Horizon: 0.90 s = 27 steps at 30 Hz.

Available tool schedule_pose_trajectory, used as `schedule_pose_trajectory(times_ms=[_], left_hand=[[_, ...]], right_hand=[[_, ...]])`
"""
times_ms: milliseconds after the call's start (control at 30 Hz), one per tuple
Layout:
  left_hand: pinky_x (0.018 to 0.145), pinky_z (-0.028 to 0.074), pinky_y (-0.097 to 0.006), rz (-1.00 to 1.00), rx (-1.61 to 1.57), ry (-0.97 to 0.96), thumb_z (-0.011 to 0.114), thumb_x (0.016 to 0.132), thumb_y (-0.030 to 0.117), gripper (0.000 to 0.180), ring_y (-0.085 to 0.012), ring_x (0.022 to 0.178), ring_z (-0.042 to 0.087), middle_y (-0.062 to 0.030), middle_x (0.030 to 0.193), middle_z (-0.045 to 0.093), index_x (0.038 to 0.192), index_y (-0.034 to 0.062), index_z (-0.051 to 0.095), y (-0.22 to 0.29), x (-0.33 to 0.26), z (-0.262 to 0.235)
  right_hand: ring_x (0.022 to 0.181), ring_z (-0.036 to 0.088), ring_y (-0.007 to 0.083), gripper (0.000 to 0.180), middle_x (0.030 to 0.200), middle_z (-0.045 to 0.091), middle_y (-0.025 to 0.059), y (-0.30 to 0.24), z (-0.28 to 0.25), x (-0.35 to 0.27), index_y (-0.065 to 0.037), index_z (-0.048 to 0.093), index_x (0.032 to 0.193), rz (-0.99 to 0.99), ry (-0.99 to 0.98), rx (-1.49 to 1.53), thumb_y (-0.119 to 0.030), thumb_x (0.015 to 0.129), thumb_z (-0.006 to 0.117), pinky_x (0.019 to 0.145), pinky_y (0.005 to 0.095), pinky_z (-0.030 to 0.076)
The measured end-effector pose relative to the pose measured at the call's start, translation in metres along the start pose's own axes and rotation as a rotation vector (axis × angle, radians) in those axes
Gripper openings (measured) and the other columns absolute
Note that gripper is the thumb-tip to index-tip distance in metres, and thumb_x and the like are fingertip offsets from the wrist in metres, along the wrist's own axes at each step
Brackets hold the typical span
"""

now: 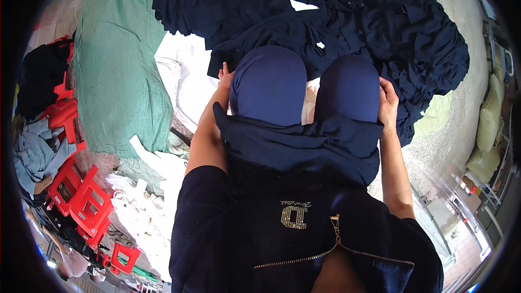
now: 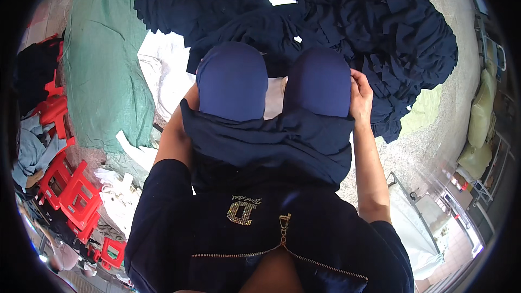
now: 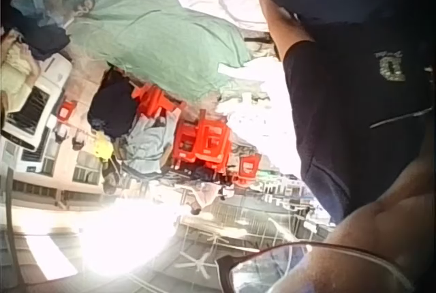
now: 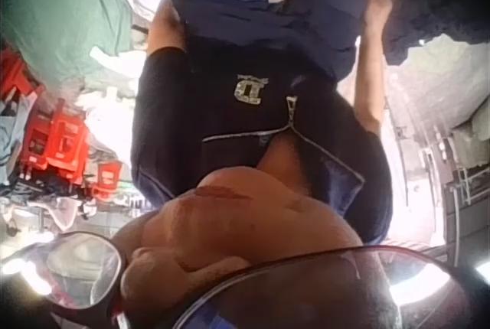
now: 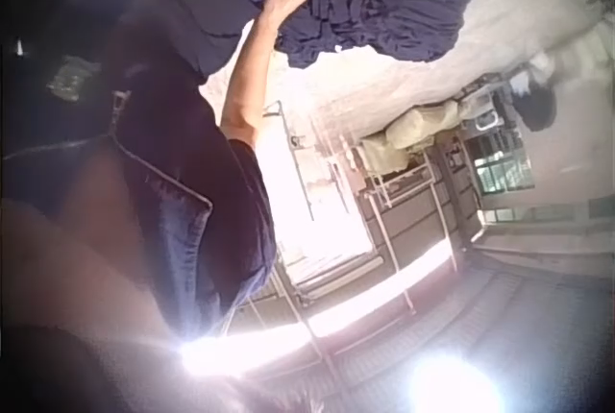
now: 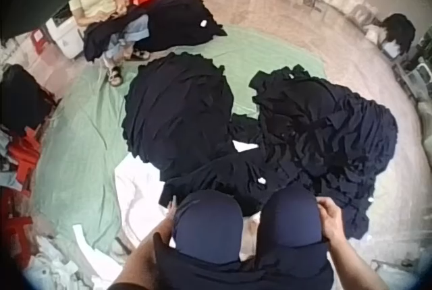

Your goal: Inspecting black garments for defects or lint and cleaning them manually with hands.

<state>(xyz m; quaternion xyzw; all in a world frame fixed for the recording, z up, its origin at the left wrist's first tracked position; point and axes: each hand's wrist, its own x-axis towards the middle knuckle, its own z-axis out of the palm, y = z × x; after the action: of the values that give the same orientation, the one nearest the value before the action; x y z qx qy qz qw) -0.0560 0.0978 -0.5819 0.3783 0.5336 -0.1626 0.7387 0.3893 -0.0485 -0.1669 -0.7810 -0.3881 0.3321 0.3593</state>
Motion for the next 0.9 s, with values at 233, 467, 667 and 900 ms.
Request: schedule_pose_trajectory(times_ms=[233,467,667,900], left_hand=[[0.082,0.050,-0.025,0.768,-0.684,0.606,0.068,0.087,0.001,0.016,-0.0115,0.084,0.065,-0.0014,0.092,0.073,0.100,0.0026,0.077,0.092,-0.169,-0.011],[0.092,0.039,-0.022,1.411,-0.454,0.405,0.059,0.087,0.007,0.019,-0.0072,0.095,0.054,0.0018,0.101,0.062,0.104,0.0034,0.067,0.257,-0.468,0.021],[0.103,0.052,-0.041,2.167,0.396,1.364,0.063,0.095,0.020,0.036,-0.0348,0.113,0.065,-0.0250,0.125,0.063,0.120,-0.0051,0.062,0.289,-0.629,0.061],[0.080,0.048,-0.045,2.007,0.808,1.405,0.063,0.070,0.021,0.067,-0.0327,0.096,0.061,-0.0265,0.114,0.061,0.126,-0.0127,0.051,0.196,-0.745,0.027]], right_hand=[[0.100,0.066,0.0164,0.021,0.108,0.068,0.0082,-0.047,0.027,0.004,-0.002,0.066,0.118,-0.172,0.038,-0.178,-0.003,0.102,0.053,0.091,0.0272,0.051],[0.132,0.048,0.0398,0.082,0.143,0.049,0.0199,-0.153,0.095,0.033,-0.015,0.043,0.149,-0.698,-0.156,-0.525,-0.014,0.076,0.081,0.106,0.0451,0.046],[0.136,0.048,0.0358,0.069,0.143,0.052,0.0190,-0.131,0.231,0.082,-0.012,0.047,0.146,-0.461,-0.521,-0.241,-0.010,0.080,0.069,0.112,0.0453,0.039],[0.110,0.064,0.0212,0.061,0.111,0.070,0.0096,-0.208,0.067,0.065,-0.005,0.065,0.121,-0.720,0.061,0.180,0.018,0.068,0.046,0.099,0.0299,0.047]])
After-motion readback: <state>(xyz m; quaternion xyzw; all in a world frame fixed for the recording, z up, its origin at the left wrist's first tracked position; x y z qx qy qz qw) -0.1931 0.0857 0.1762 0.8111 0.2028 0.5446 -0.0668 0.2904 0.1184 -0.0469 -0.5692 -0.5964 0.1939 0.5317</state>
